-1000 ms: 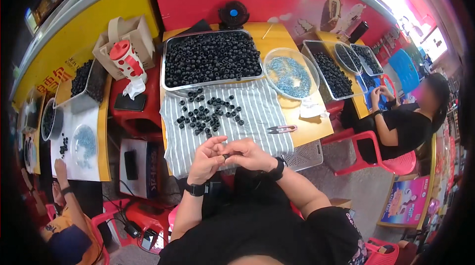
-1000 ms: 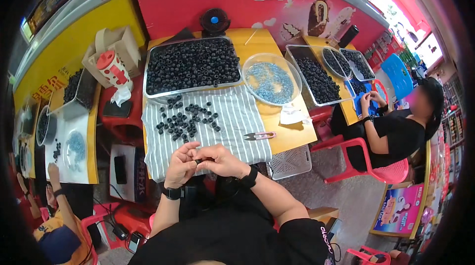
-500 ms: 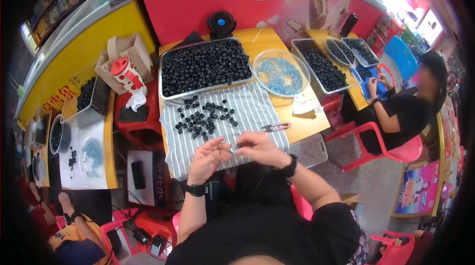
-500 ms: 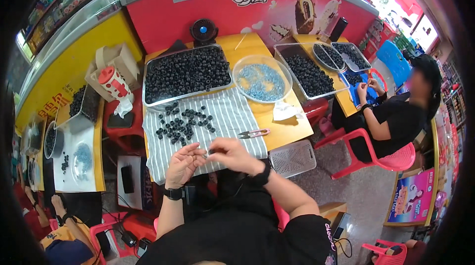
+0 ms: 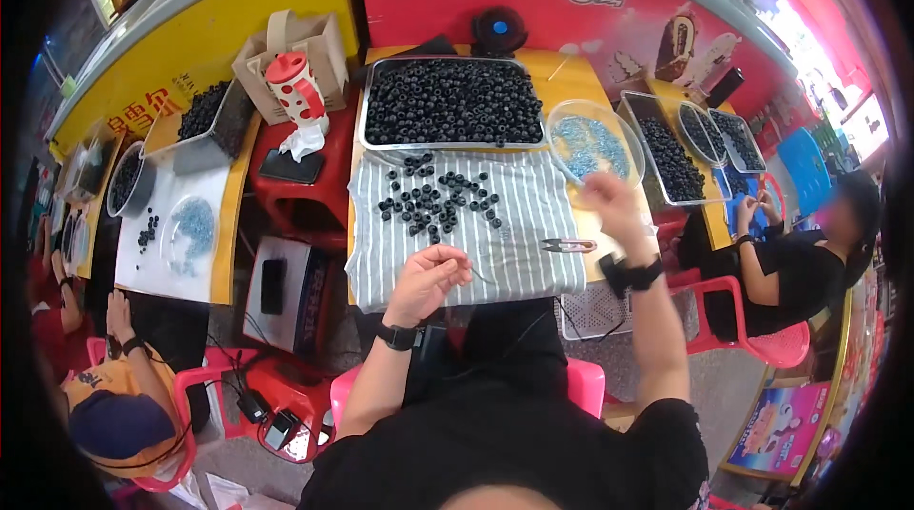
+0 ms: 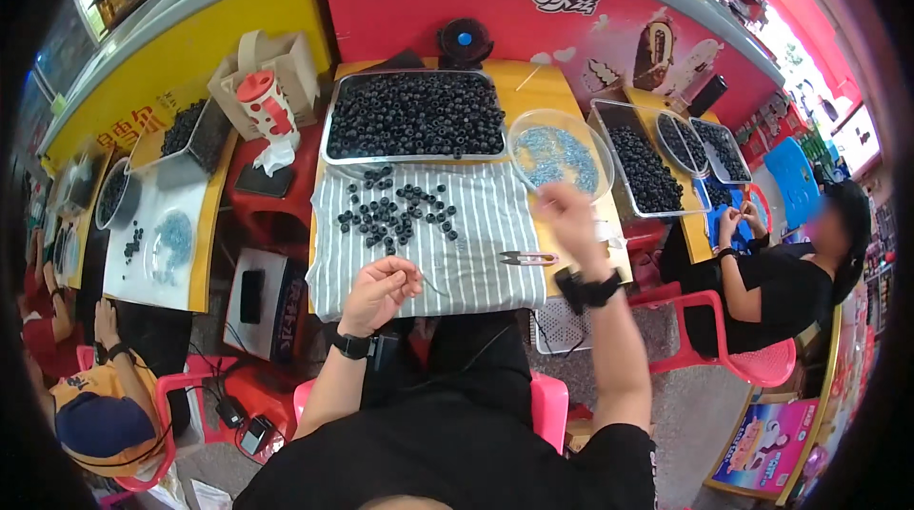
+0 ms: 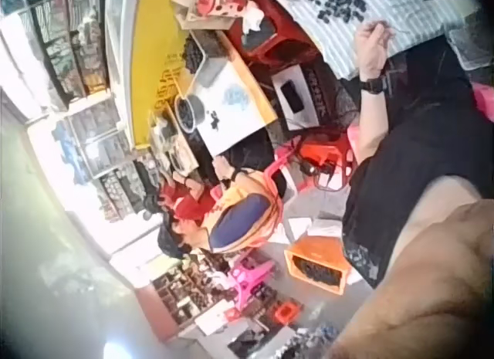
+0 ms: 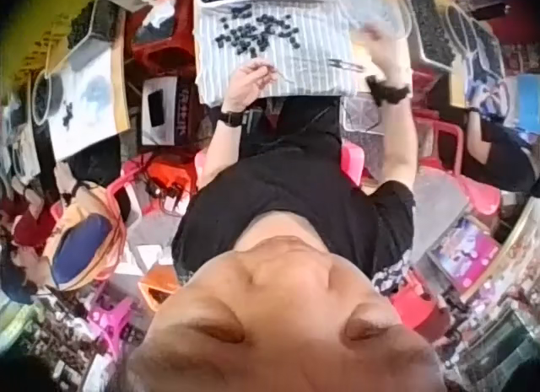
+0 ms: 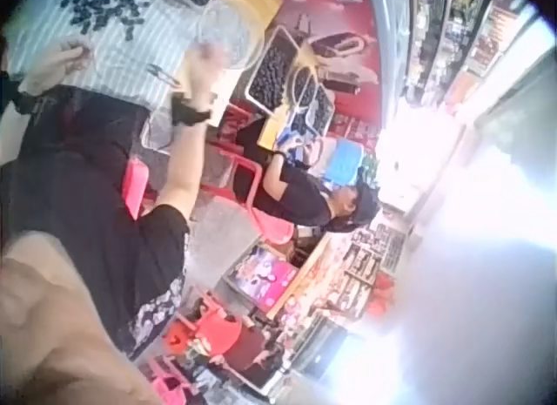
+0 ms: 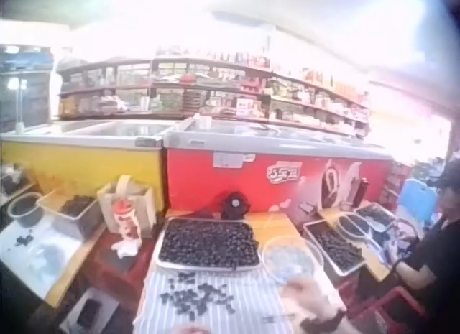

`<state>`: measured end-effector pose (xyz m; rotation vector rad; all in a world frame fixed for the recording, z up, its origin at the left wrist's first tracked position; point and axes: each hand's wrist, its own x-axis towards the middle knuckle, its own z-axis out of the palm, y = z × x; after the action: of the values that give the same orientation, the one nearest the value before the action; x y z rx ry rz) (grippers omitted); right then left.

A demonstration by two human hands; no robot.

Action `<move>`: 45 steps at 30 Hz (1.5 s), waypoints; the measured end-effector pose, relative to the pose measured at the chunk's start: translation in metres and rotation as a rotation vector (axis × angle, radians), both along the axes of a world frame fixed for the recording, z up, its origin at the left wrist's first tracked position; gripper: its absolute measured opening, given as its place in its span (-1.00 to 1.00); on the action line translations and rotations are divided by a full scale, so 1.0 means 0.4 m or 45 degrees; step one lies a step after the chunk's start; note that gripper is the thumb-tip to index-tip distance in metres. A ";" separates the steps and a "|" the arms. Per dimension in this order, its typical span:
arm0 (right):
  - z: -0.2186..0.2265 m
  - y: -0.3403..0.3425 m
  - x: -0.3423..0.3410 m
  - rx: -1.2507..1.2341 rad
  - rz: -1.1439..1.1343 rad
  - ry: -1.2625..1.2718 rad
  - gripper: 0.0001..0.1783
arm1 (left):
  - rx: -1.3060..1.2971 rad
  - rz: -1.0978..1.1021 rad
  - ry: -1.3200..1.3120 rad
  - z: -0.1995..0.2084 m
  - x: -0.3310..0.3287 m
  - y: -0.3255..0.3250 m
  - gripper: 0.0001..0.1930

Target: Manually sort and inspect small black plastic or rubber components on a work table.

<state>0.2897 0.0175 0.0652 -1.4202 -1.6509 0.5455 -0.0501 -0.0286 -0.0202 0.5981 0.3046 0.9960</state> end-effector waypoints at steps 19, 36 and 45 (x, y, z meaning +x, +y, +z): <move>-0.079 0.055 -0.356 -0.209 0.146 -0.765 -0.82 | -0.039 -0.001 -0.021 0.009 -0.003 0.006 -0.78; -0.101 -0.163 -0.451 0.092 0.233 0.480 -0.88 | -0.046 0.013 0.006 0.012 0.002 0.009 -0.77; -0.091 -0.173 -0.423 -0.088 0.277 0.592 -0.92 | -0.028 0.075 0.135 0.005 0.013 0.002 -0.83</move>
<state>0.1203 -0.0517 0.0287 -1.0612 -1.4204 0.9840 -0.0449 -0.0279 -0.0182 0.6260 0.4282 1.0179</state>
